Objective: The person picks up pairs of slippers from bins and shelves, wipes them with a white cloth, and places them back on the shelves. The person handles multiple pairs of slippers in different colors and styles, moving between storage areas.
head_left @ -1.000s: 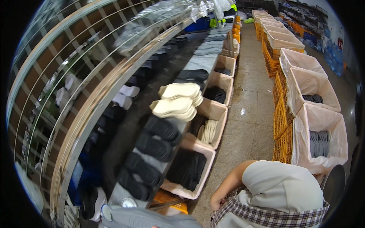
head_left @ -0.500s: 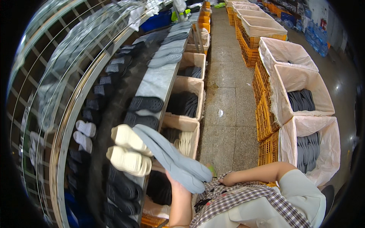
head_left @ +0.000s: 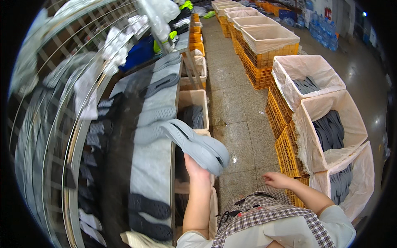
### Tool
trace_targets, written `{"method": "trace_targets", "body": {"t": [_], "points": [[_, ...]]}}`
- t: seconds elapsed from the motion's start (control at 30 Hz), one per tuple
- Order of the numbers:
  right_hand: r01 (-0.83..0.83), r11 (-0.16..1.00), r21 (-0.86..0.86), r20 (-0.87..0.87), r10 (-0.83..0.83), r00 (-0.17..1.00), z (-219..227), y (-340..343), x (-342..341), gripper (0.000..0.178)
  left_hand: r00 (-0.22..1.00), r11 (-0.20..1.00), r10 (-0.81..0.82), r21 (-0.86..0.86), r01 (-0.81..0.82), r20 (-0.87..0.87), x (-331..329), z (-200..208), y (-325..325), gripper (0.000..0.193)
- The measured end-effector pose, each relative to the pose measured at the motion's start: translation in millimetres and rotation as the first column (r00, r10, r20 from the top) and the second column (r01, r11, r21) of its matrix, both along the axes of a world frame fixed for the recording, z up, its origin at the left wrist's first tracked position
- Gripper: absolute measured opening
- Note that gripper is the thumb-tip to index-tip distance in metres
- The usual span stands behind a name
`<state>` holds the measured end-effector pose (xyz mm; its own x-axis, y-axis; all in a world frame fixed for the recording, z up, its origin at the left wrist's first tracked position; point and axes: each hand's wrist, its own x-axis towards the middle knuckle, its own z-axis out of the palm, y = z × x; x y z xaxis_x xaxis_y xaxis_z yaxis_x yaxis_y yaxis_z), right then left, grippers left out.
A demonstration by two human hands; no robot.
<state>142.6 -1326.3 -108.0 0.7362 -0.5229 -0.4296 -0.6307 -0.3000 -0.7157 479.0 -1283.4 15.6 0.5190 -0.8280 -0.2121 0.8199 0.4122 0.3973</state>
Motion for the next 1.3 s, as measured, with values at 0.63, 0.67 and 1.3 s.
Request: {"method": "trace_targets", "body": {"t": [0.63, 0.67, 1.3], "points": [[0.091, 0.982, -0.162, -0.097, -0.108, 0.989, -21.9, -427.2, 71.3, 0.039, 0.859, 0.850, 0.397, 0.223, -0.477, 0.323, 364.1, 37.5, -514.1, 0.054], [0.063, 0.982, -0.179, -0.107, -0.083, 0.991, -23.2, -444.8, 80.3, 0.039, 0.840, 0.812, 0.444, 0.257, -0.525, 0.312, 388.0, 30.5, -539.2, 0.055], [0.157, 0.984, -0.090, 0.037, -0.154, 0.987, -41.8, -635.3, 208.8, 0.026, 0.910, 0.887, -0.169, 0.460, -0.026, 0.377, 320.7, -52.7, -709.6, 0.071]]}}
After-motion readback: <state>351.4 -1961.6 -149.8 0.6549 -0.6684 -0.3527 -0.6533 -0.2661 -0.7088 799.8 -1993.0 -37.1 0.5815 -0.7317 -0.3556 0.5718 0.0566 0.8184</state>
